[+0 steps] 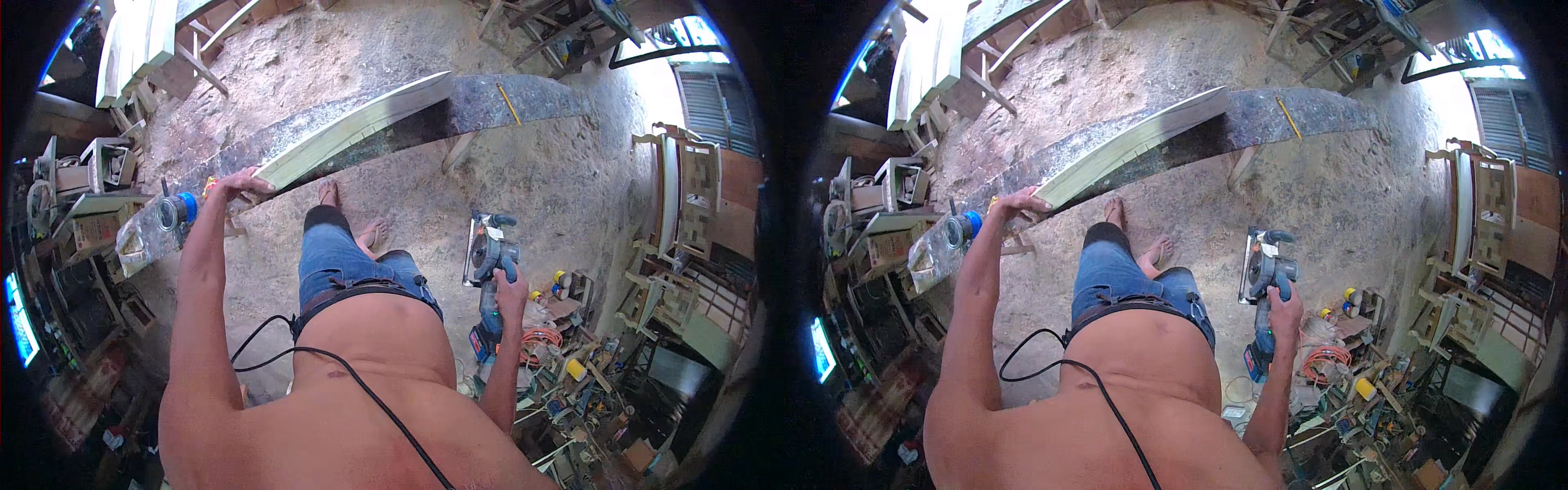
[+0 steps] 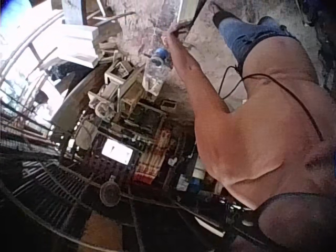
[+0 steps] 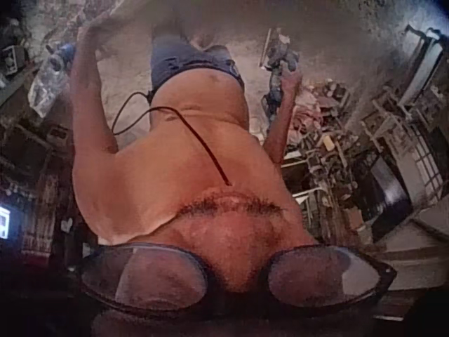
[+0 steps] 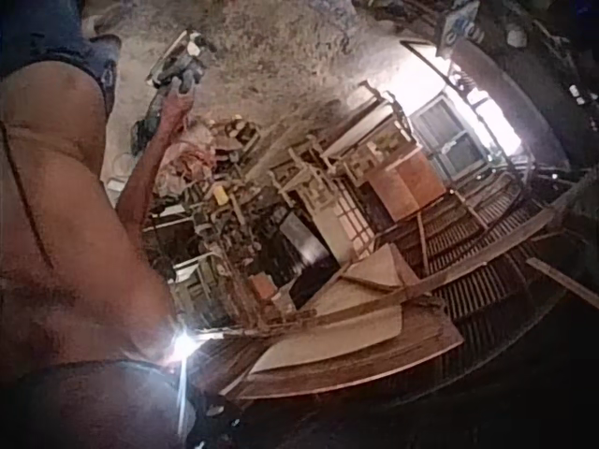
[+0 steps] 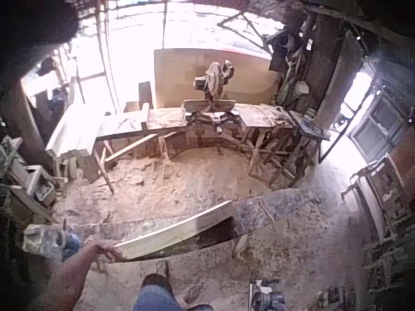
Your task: Using a circular saw to cut a series of notches into a wooden plank.
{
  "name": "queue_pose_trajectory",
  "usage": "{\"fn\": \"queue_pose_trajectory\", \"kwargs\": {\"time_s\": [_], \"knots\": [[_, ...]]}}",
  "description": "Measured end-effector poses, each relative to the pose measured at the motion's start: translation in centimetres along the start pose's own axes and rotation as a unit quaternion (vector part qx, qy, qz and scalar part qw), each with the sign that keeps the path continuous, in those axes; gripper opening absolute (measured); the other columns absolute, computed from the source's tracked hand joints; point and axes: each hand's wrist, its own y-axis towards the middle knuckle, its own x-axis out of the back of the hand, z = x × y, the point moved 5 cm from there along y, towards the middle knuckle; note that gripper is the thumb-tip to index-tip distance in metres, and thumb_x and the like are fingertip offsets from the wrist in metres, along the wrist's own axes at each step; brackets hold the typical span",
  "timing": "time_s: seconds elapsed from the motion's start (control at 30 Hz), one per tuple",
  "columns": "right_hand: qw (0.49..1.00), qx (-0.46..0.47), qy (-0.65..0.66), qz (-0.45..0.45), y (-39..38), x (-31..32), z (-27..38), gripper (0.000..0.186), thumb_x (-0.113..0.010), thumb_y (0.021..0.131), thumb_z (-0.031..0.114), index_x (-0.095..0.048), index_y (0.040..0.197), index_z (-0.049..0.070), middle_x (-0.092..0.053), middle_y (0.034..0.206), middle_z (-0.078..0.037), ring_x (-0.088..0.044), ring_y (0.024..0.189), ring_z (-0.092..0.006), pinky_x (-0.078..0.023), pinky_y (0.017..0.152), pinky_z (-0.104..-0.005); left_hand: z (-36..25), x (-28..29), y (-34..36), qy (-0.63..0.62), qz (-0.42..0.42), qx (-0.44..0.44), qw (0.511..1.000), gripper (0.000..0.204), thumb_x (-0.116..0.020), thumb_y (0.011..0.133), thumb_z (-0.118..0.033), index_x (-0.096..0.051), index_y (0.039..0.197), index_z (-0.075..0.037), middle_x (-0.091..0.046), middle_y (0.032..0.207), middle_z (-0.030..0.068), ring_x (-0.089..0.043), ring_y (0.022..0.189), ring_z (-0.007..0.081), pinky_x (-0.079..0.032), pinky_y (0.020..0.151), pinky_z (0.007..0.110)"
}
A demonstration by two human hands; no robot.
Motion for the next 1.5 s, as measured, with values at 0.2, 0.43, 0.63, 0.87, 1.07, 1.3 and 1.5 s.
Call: {"fn": "queue_pose_trajectory", "kwargs": {"time_s": [0.2,0.43,0.63,0.87,1.07,1.3,1.5], "knots": [[0.999,-0.014,0.024,-0.016,-0.4,-0.1,0.5,0.031,-0.076,0.1,0.026,-0.075,0.124,0.007,-0.07,0.08,-0.002,-0.054,0.051,-0.0091,-0.042,0.046,-0.0307,1.1,0.2,0.4,0.037,0.002,0.013,0.999,0.092,-0.097,0.08,-0.037,-0.048,0.156,-0.017,-0.07,0.137,0.0092,-0.069,0.125,0.0293,-0.059,0.097,0.054],[1.0,-0.019,-0.004,-0.02,-1.3,0.4,-0.2,0.043,-0.078,0.098,0.028,-0.074,0.135,0.007,-0.074,0.087,-0.007,-0.065,0.062,-0.0172,-0.052,0.056,-0.0359,2.7,3.8,0.1,0.215,-0.267,-0.15,0.927,0.088,-0.095,0.074,-0.021,-0.049,0.149,-0.009,-0.072,0.133,0.0217,-0.07,0.126,0.0414,-0.056,0.105,0.047],[0.999,0.0,-0.03,-0.009,-2.1,-0.9,8.0,0.047,-0.076,0.098,0.03,-0.071,0.134,0.002,-0.078,0.113,-0.023,-0.076,0.105,-0.0368,-0.057,0.095,-0.0445,-3.3,-1.8,-2.7,0.512,-0.457,-0.183,0.704,0.107,-0.101,0.069,-0.03,-0.044,0.157,-0.011,-0.056,0.151,0.0222,-0.051,0.145,0.0438,-0.042,0.121,0.059],[0.991,0.119,0.018,0.052,4.5,-7.4,18.2,0.054,-0.075,0.099,0.038,-0.069,0.14,0.004,-0.078,0.118,-0.026,-0.075,0.11,-0.0439,-0.056,0.095,-0.0489,-20.7,-15.3,4.2,0.418,-0.349,-0.297,0.784,0.117,-0.095,0.072,-0.059,-0.044,0.161,-0.004,-0.054,0.157,0.0228,-0.048,0.149,0.0455,-0.037,0.124,0.058],[0.978,0.194,-0.042,0.068,10.5,-12.4,25.5,0.058,-0.072,0.099,0.043,-0.068,0.142,0.003,-0.078,0.113,-0.025,-0.075,0.109,-0.0418,-0.057,0.093,-0.05,-21.2,-15.5,6.8,0.403,-0.404,-0.308,0.761,0.09,-0.09,0.074,-0.066,-0.059,0.136,-0.008,-0.068,0.122,0.0146,-0.065,0.12,0.0328,-0.046,0.099,0.05],[0.968,0.226,-0.097,0.052,12.7,-14.1,26.9,0.06,-0.069,0.099,0.041,-0.064,0.145,0.003,-0.076,0.122,-0.029,-0.074,0.116,-0.0461,-0.057,0.101,-0.052,-21.2,-15.6,6.2,0.374,-0.397,-0.339,0.767,0.077,-0.09,0.075,-0.059,-0.062,0.126,-0.008,-0.068,0.117,0.0144,-0.066,0.119,0.0326,-0.046,0.102,0.051],[0.968,0.225,-0.079,0.082,12.5,-14.2,28.0,0.059,-0.068,0.1,0.04,-0.063,0.147,0.005,-0.075,0.125,-0.031,-0.072,0.118,-0.0495,-0.055,0.102,-0.0535,-21.2,-15.3,6.2,0.35,-0.396,-0.366,0.766,0.069,-0.089,0.075,-0.05,-0.062,0.122,-0.008,-0.066,0.113,0.0133,-0.066,0.118,0.0316,-0.047,0.101,0.048]]}}
